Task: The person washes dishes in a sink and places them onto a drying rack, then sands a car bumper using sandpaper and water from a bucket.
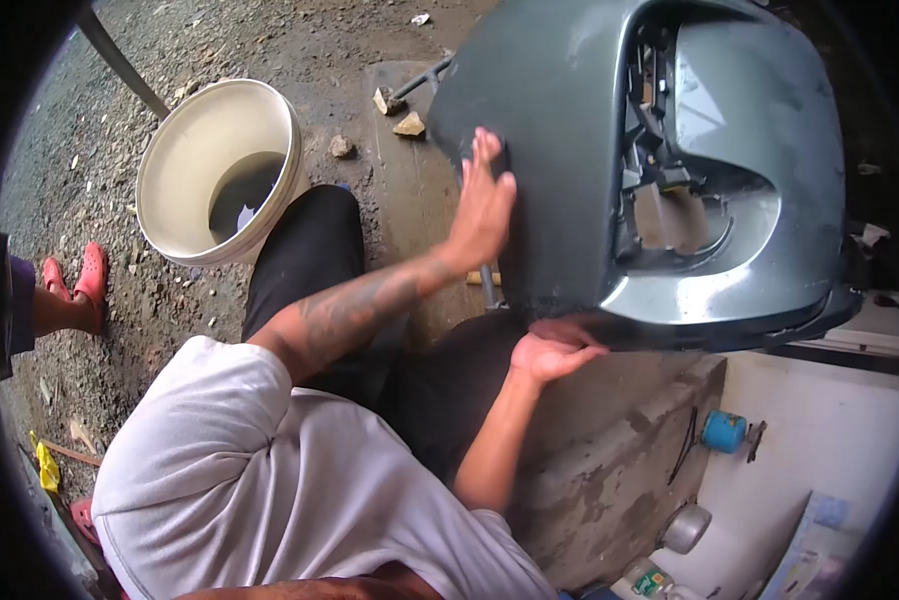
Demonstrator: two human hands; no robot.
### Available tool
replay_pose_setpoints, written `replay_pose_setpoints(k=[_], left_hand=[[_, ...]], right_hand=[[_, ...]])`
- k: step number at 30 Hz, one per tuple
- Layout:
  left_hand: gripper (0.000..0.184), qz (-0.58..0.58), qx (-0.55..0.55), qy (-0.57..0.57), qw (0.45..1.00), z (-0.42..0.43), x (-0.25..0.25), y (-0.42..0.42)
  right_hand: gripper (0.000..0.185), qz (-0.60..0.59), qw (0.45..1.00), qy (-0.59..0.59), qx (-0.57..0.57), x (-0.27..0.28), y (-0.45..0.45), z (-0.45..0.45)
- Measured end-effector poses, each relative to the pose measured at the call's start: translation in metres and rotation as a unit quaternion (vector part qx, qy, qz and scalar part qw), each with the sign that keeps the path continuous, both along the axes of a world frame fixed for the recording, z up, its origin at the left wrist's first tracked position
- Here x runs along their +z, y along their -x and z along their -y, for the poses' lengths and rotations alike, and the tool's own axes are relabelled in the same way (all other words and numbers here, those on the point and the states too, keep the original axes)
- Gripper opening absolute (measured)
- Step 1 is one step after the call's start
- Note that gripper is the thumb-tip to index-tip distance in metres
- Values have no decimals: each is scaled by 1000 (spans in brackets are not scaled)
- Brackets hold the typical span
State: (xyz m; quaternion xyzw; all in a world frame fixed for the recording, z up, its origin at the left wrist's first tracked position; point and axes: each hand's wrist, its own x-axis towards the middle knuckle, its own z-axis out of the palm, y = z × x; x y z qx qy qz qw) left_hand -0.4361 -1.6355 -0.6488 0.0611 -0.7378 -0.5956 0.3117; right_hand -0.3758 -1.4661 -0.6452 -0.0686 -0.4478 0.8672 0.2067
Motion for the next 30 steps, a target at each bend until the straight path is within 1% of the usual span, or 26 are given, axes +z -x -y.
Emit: replay_pose_setpoints(k=[1, 2, 3, 5, 7, 9, 10, 11, 12, 13, 15, 16, 17, 18, 19, 20, 21, 22, 23, 24, 25, 27, 28, 29, 30], left_hand=[[60, -22, -6, -21, 1000, -11, 12, -18], [62, -22, -51, 38, 998, -23, 12, -39], [62, -38, -112, 63, 991, -29, 13, -59], [61, -44, -112, 42, 992, -21, 8, -57], [59, -11, -2, -57, 998, 1, -5, -5], [59, 23, 54, -22, 998, 13, -10, 20], [59, 8, 35, -8, 999, 4, 0, 9], [60, -7, 18, 8, 1000, -13, 12, -16], [61, 1, -41, 39, 998, -29, 17, -43], [62, -17, -112, 29, 993, -39, 17, -66], [61, -42, -94, 15, 995, -30, 7, -58], [60, -15, -49, 4, 999, -21, 2, -34], [59, -5, -27, -57, 998, -7, 2, -13], [59, -1, -34, -60, 998, -13, 4, -12], [60, 14, -5, -73, 997, -13, 9, -7], [60, 26, 26, -84, 996, -9, 15, -1], [61, -5, 6, -44, 999, -21, 13, -17], [62, -17, -54, -4, 998, -35, 16, -45], [63, -27, -114, 37, 992, -40, 17, -66], [64, -20, -143, 33, 989, -38, 17, -70], [63, -37, -110, 45, 992, -30, 10, -60], [60, -17, -9, -17, 1000, -12, -7, -9], [57, -3, 27, -23, 999, 5, -9, 12], [56, 36, 26, -45, 998, 13, 7, 13], [58, 5, 27, -34, 999, 3, 12, 6]], right_hand=[[60, 8, 998, 47, -37, -1, 5, 3], [58, -22, 998, 59, 26, -14, 10, -12], [56, -2, 1000, 2, 21, 1, 5, 2], [53, 18, 999, 22, -21, 8, 5, 12], [51, 15, 1000, 1, -26, 13, 1, 14], [52, 12, 1000, 3, -28, 16, -2, 13], [52, 19, 999, -12, -37, 11, -1, 9], [53, 20, 999, 18, -46, 8, 4, 8], [56, 21, 997, 48, -55, 5, 10, 7], [58, -12, 998, 41, 36, -7, 9, -5], [56, -25, 999, 7, 44, -1, 5, 2], [56, -5, 999, 16, 28, -4, 7, -1], [55, 18, 1000, 22, 6, -6, 7, -6], [55, 3, 1000, 1, 21, -2, 3, -2], [55, -12, 999, -19, 36, 3, -1, 2], [57, 12, 1000, -18, -8, 6, -1, 9], [60, 25, 1000, -1, -18, 5, 1, 8], [62, 39, 999, 16, -28, 4, 4, 7], [61, -2, 999, 8, 51, 3, 4, 4], [59, 0, 999, 2, 35, 4, 6, 7], [56, 5, 1000, -6, 16, 4, 5, 7], [56, 17, 1000, 7, 15, 4, 2, 3], [55, 2, 999, -6, 39, 2, 0, -1], [55, -12, 998, -18, 62, 1, -2, -5], [55, 1, 999, -32, 23, 2, -2, -2]])
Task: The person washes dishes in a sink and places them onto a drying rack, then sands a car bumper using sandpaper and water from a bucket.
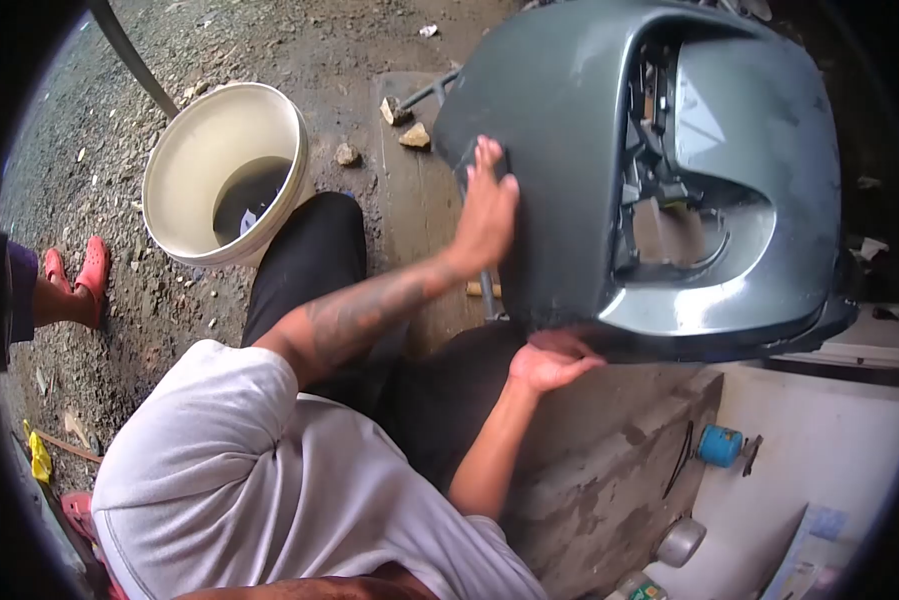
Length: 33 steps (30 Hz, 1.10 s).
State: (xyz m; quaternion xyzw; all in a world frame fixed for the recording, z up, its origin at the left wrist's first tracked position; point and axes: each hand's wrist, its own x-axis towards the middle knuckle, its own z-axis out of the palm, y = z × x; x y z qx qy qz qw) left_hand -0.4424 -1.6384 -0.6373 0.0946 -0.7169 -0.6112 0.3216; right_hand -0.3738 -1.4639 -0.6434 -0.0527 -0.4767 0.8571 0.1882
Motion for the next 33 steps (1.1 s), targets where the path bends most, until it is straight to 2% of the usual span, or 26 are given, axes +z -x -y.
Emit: replay_pose_setpoints(k=[1, 2, 3, 5, 7, 9, 10, 12, 14, 15, 17, 18, 19, 21, 22, 23, 25, 26, 29, 30, 31, 33], left_hand=[[60, -30, 7, 14, 999, -16, 4, -16], [63, -49, -50, 46, 996, -27, 10, -42], [65, -39, -120, 71, 990, -35, 11, -60], [65, -52, -113, 87, 988, -22, 4, -52], [63, -31, -41, 31, 998, -2, 0, -12], [62, -10, -3, -4, 1000, 5, 4, 8], [63, -34, 17, -5, 999, -7, 6, 2], [64, -108, -69, 31, 991, -35, 8, -37], [66, -120, -136, 53, 982, -41, 9, -58], [63, -135, -106, 62, 983, -33, 5, -47], [60, -81, -32, -43, 995, -8, 6, 0], [59, -66, -18, -8, 998, 12, 9, 17], [61, 8, -29, -88, 996, 21, 23, 22], [62, -48, 11, -25, 998, -2, 20, 9], [64, -73, -30, -9, 997, -16, 22, -12], [65, -90, -65, 61, 992, -30, 16, -30], [65, -96, -84, 105, 986, -26, 18, -42], [66, -66, -43, 95, 992, -18, 19, -28], [66, 14, 15, 68, 998, 34, 20, 40], [64, -4, 26, 55, 998, 36, 20, 43], [62, -23, 41, 41, 998, 39, 20, 45], [61, -105, 14, 68, 992, 13, 15, 19]], right_hand=[[56, 15, 999, 36, -19, -5, 6, -2], [56, 28, 996, 73, -40, -10, 11, -5], [57, -13, 998, 49, 40, -6, 6, -2], [59, -4, 998, 54, 36, -1, 8, 4], [58, 9, 998, 55, -13, -8, 10, -4], [57, -13, 998, 17, 66, -8, 2, -10], [56, 2, 1000, 12, 25, -6, 1, -6], [54, 20, 998, 19, -50, -2, 6, 1], [51, -3, 1000, 24, 6, 5, 4, 9], [51, -11, 1000, 6, 16, 4, 2, 7], [51, 22, 998, 52, 4, -3, 4, 0], [52, 20, 998, 59, -14, 0, 6, 1], [52, 16, 998, 60, -16, -1, 4, -1], [53, 36, 999, 4, -40, -1, 1, 3], [54, 45, 997, -19, -51, 2, 1, 7], [54, 80, 986, 90, -113, 19, 8, 21], [66, 16, 996, 92, 0, -3, 3, 2], [65, -124, 954, 151, 226, -21, 15, -17], [67, -265, 810, 240, 465, -23, 18, -24], [56, -117, 958, 152, 212, -7, 10, -4], [55, -17, 998, 64, 0, 4, 9, 11], [56, 28, 996, 18, -87, 12, 5, 19]])
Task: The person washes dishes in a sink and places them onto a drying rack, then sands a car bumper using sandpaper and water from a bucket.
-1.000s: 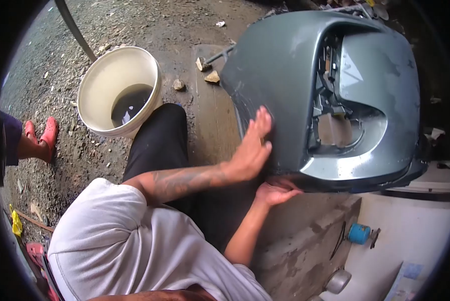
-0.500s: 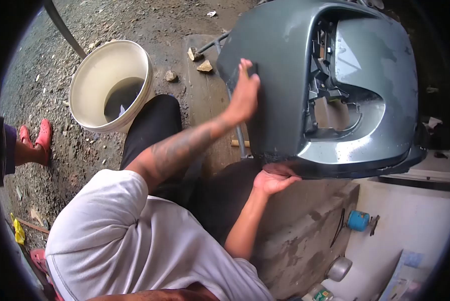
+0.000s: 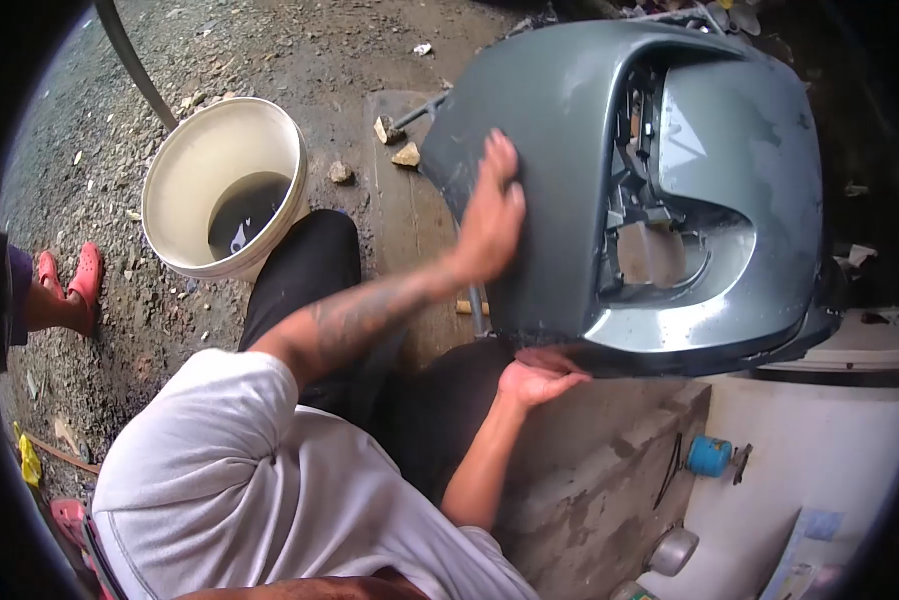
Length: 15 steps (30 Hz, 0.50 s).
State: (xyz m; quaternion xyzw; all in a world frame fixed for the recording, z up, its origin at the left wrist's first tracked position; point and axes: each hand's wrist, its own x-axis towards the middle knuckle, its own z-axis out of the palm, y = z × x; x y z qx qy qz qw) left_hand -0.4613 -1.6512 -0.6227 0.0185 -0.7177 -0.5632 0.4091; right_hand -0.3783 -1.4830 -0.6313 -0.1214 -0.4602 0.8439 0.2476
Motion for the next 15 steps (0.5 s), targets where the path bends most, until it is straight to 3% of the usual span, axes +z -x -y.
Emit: replay_pose_setpoints(k=[2, 4, 6, 8, 9, 10, 12, 15], left_hand=[[62, -22, -108, -4, 994, -32, 2, -49], [60, -50, -98, -23, 994, -23, -9, -36], [58, -7, -40, -133, 990, 1, -11, 10], [59, 46, -26, -153, 987, 25, -2, 35], [60, 45, 34, -95, 994, 11, -15, 42], [60, 21, 10, -142, 990, 2, 4, 16], [60, 0, -86, -61, 994, -25, 10, -34], [60, -23, -86, -88, 992, -16, -5, -17]], right_hand=[[57, 10, 1000, -4, -6, 6, -1, 6], [57, 5, 1000, 1, 3, 8, 2, 6], [56, 14, 999, 37, 23, 1, 3, -2], [56, 4, 998, 27, 57, -4, -1, -8], [57, 19, 1000, 21, -3, -2, 0, -3], [59, 36, 997, 17, -59, -1, 3, 3], [69, -7, 998, -2, 60, 1, -5, 2], [64, 0, 997, 39, 65, -11, 0, -11]])
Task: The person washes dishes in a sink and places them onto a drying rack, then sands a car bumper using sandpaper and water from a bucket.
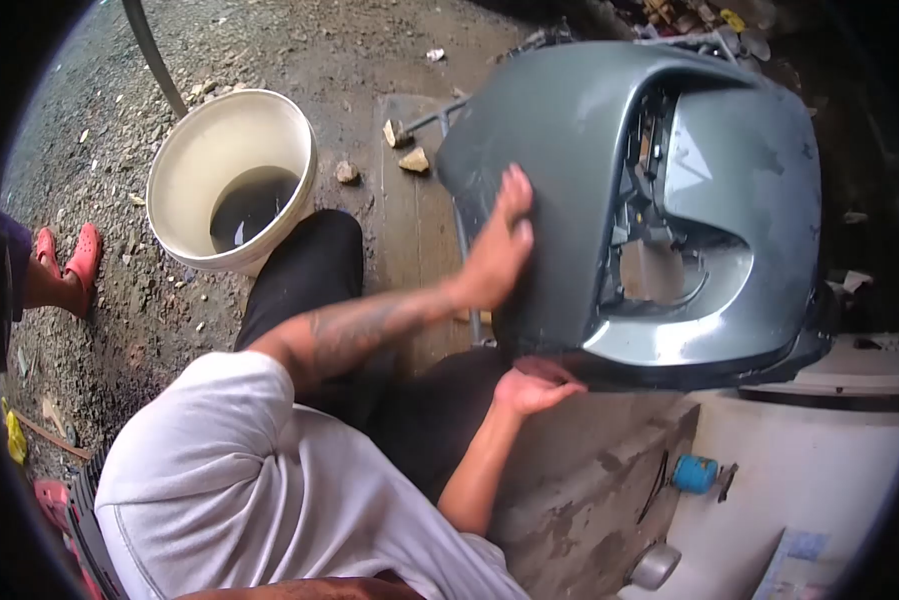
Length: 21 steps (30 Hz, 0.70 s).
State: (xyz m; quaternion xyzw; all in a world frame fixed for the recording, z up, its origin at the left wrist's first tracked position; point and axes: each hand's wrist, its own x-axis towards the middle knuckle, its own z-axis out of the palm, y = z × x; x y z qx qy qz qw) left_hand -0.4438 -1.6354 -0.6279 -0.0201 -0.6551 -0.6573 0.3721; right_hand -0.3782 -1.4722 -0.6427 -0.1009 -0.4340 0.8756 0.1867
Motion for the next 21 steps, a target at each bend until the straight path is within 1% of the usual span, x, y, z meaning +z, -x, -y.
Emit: replay_pose_setpoints(k=[1, 2, 3, 4, 5, 6, 7, 9, 11, 12, 13, 14, 15, 16, 17, 18, 19, 20, 21], left_hand=[[60, 16, 34, -50, 998, 16, -2, 23], [60, 59, 26, -97, 993, 35, -1, 39], [60, 96, 24, -139, 985, 48, 3, 48], [60, 79, 55, -97, 991, 38, 1, 48], [60, 58, 92, -55, 993, 26, 0, 42], [61, 19, 44, -20, 999, 11, 6, 16], [61, -8, -6, 17, 1000, -8, 6, -7], [61, -18, -38, 69, 997, -8, 9, -20], [59, -18, 9, -49, 999, 17, 6, 22], [56, 56, 27, -83, 995, 41, 2, 48], [56, 86, 5, -104, 991, 62, -8, 70], [56, 94, 56, -40, 993, 53, -15, 73], [57, 98, 115, 23, 988, 49, -15, 74], [57, 52, 92, 15, 994, 35, -2, 52], [58, 7, 67, 7, 998, 12, 11, 18], [58, -26, 8, 52, 998, -4, 14, -12], [59, -54, -52, 93, 993, -11, 12, -30], [62, -48, -56, 91, 993, -4, 5, -24], [60, -40, -27, 77, 996, 6, -2, -6]], right_hand=[[65, -146, 977, 78, 135, -12, 6, -15], [66, -261, 897, 172, 313, -24, 12, -30], [67, -310, 799, 216, 468, -18, 12, -28], [57, -157, 961, 111, 197, -14, 12, -18], [55, -112, 985, 66, 116, -8, 7, -11], [54, -53, 998, 17, 35, 5, 1, 2], [55, 15, 999, -29, -38, 17, -6, 15], [55, 40, 995, 54, -75, 45, -5, 39], [56, 45, 992, 44, -105, -1, 14, 0], [56, 39, 995, 33, -85, 0, 9, -1], [56, 32, 997, 22, -64, 2, 4, -1], [56, 25, 999, 11, -43, 3, -1, -2], [56, 28, 998, 10, -59, 7, 2, 4], [56, 31, 997, 9, -75, 11, 5, 9], [56, 38, 994, 37, -100, 22, 4, 19], [56, 18, 999, -7, -50, 10, -1, 10], [56, 19, 999, -10, -44, 8, 3, 11], [56, 19, 999, -10, -42, 6, 5, 7], [56, 20, 999, -10, -45, 3, 3, 3]])
